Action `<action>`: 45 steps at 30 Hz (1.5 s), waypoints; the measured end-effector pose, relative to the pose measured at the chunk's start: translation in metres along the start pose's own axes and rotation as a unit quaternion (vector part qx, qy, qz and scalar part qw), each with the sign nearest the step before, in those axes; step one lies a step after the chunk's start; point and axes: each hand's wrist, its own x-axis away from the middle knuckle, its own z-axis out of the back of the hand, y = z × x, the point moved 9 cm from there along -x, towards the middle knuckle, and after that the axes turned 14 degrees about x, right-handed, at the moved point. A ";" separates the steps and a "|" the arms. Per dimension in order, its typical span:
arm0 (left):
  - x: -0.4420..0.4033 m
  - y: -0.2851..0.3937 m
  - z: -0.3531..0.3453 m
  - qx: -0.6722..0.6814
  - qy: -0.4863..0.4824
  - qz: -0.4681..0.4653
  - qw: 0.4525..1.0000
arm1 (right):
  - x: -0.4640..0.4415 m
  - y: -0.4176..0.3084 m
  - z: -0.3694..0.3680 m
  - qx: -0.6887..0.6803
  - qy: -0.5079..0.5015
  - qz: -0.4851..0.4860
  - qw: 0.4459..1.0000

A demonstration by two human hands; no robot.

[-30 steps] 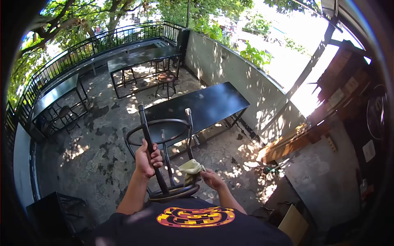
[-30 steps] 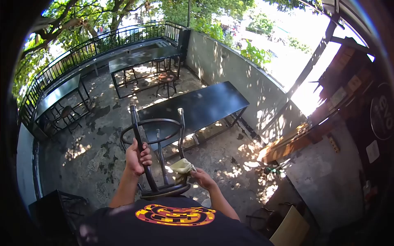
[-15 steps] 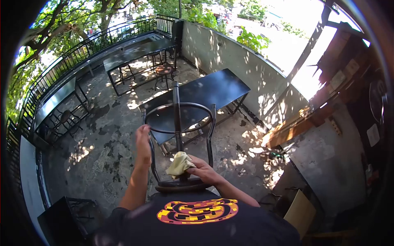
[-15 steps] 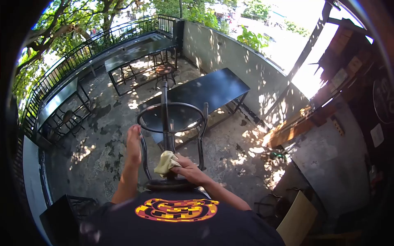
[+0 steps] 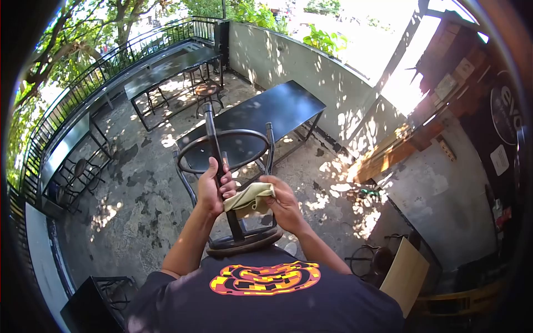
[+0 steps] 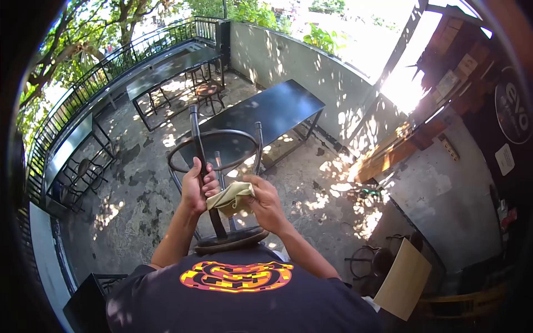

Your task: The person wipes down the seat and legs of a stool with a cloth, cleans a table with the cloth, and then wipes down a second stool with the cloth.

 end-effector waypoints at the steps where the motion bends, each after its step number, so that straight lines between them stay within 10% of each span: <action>1: 0.000 -0.004 -0.004 -0.016 -0.011 0.007 1.000 | 0.004 0.015 -0.001 -0.077 0.036 -0.056 0.995; 5: 0.001 -0.016 -0.008 -0.036 -0.009 0.026 0.999 | 0.016 0.082 0.037 -0.188 0.199 -0.356 0.893; 7: 0.004 -0.014 -0.008 -0.028 -0.019 0.030 0.999 | 0.004 0.108 0.068 -0.360 0.317 -0.363 0.799; 9: 0.004 -0.010 -0.007 -0.011 -0.035 0.026 0.999 | -0.012 0.108 0.096 -0.314 0.320 -0.316 0.836; 13: 0.008 -0.013 -0.008 -0.020 -0.036 0.033 0.999 | -0.013 0.143 0.044 -0.200 0.102 -0.379 0.898; 16: 0.010 -0.020 -0.012 -0.027 -0.035 0.040 0.998 | -0.005 0.172 -0.033 -0.049 0.068 -0.232 0.969; 19: 0.007 -0.018 0.000 -0.007 -0.024 0.033 0.999 | 0.042 0.146 -0.084 -0.174 -0.084 -0.361 0.912; 23: 0.009 0.000 0.022 0.011 0.002 0.003 1.000 | 0.091 0.101 -0.078 -0.098 -0.190 -0.248 0.945; 29: 0.010 -0.004 0.018 0.001 -0.006 0.023 1.000 | 0.108 0.115 -0.051 -0.260 -0.265 -0.351 0.860; 35: 0.006 -0.029 -0.003 -0.025 -0.031 0.065 0.997 | 0.010 0.167 -0.056 -0.400 0.049 -0.318 0.858; 45: 0.013 0.010 0.045 0.030 0.021 -0.013 0.999 | 0.144 0.086 -0.088 -0.241 -0.347 -0.341 0.840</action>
